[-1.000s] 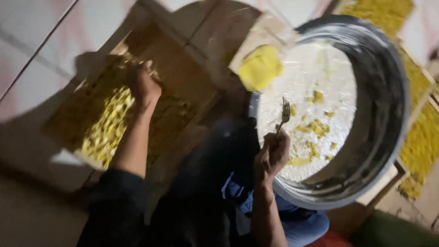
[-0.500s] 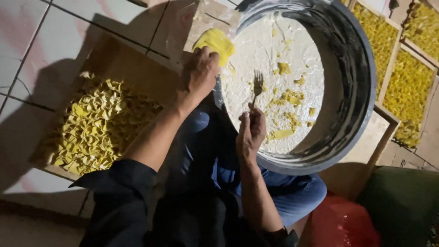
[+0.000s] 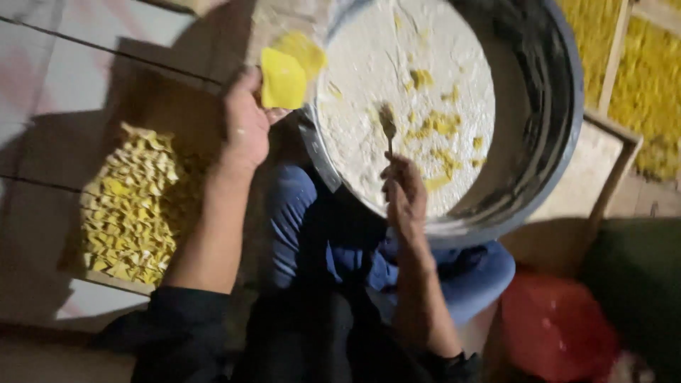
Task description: The person scoops filling from a large metal bowl using a fork, places it onto square yellow wrappers, folds them into dumplings, and places the finished pieces into a cardboard box. The process is repeated continuously.
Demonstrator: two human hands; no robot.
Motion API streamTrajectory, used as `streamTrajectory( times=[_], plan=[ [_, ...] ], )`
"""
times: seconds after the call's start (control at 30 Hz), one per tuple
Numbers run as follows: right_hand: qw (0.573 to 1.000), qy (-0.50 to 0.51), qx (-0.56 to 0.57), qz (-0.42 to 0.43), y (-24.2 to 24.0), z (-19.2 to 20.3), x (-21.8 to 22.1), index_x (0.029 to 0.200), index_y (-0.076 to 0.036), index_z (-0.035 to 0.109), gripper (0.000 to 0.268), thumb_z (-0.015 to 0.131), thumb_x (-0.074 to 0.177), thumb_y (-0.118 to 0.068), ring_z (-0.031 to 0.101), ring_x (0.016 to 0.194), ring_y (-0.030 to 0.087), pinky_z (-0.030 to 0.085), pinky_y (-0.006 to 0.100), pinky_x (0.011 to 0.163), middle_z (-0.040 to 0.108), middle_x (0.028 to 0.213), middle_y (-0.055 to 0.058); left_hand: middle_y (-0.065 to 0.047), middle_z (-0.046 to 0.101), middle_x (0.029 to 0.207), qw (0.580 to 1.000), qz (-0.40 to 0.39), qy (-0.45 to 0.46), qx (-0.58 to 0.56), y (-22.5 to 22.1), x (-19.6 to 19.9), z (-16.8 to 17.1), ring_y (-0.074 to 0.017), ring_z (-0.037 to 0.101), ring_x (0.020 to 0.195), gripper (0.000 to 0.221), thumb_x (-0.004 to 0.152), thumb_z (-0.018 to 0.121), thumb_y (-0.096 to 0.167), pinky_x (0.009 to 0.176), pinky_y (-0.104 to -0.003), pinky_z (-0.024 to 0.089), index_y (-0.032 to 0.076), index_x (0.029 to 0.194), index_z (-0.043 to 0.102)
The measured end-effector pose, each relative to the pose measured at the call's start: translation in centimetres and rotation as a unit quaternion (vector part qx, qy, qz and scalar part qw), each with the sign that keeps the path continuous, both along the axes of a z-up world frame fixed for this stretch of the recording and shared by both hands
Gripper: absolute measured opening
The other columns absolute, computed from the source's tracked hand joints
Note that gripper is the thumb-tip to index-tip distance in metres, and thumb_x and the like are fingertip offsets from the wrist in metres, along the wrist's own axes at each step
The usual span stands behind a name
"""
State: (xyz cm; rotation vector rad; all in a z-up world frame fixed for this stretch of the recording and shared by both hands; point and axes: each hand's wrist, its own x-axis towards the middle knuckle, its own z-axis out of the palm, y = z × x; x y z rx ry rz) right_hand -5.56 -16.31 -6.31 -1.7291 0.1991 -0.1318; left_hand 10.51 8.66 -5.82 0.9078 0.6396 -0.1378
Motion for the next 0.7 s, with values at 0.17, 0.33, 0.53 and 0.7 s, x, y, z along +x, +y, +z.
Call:
streamTrajectory(
  times=[0.17,0.33,0.53,0.7],
  plan=[
    [0.885,0.065,-0.453,0.091,-7.6,3.9,-3.0,0.120,-0.015,0.078,0.033,0.055,0.097,-0.006,0.066,0.079,0.031,0.049,0.043,0.066,0.066,0.092,0.007,-0.002,0.062,0.104,0.974,-0.173,-0.136,0.059,-1.0,-5.0,4.2,-0.0166,0.061,0.093,0.043,0.081,0.072,0.044,0.067,-0.032,0.052,0.014,0.108,0.059],
    [0.818,0.117,-0.535,0.177,-7.7,6.2,-3.4,0.110,-0.013,0.082,0.035,0.052,0.096,-0.002,0.065,0.070,0.035,0.045,0.049,0.049,0.067,0.082,0.012,-0.005,0.071,0.106,0.972,-0.201,-0.108,0.046,-3.4,-6.6,6.2,-0.0180,0.069,0.095,0.026,0.092,0.064,0.026,0.069,-0.029,0.058,0.012,0.114,0.066],
    [0.784,0.146,-0.534,0.281,-7.2,4.8,-3.1,0.104,-0.005,0.074,0.033,0.048,0.093,0.012,0.061,0.063,0.031,0.046,0.043,0.049,0.061,0.076,0.012,0.000,0.069,0.094,0.973,-0.213,-0.078,0.048,-4.6,-7.6,5.7,-0.0180,0.066,0.094,0.027,0.087,0.069,0.031,0.071,-0.029,0.053,0.015,0.108,0.071],
    [0.807,0.119,-0.535,0.220,-7.5,4.7,-3.3,0.103,-0.009,0.079,0.044,0.049,0.084,0.016,0.060,0.060,0.033,0.042,0.044,0.047,0.060,0.072,0.011,0.000,0.069,0.100,0.977,-0.195,-0.042,0.068,-4.3,-8.0,5.8,-0.0232,0.066,0.104,0.028,0.082,0.073,0.032,0.074,-0.037,0.058,0.017,0.107,0.074]
  ],
)
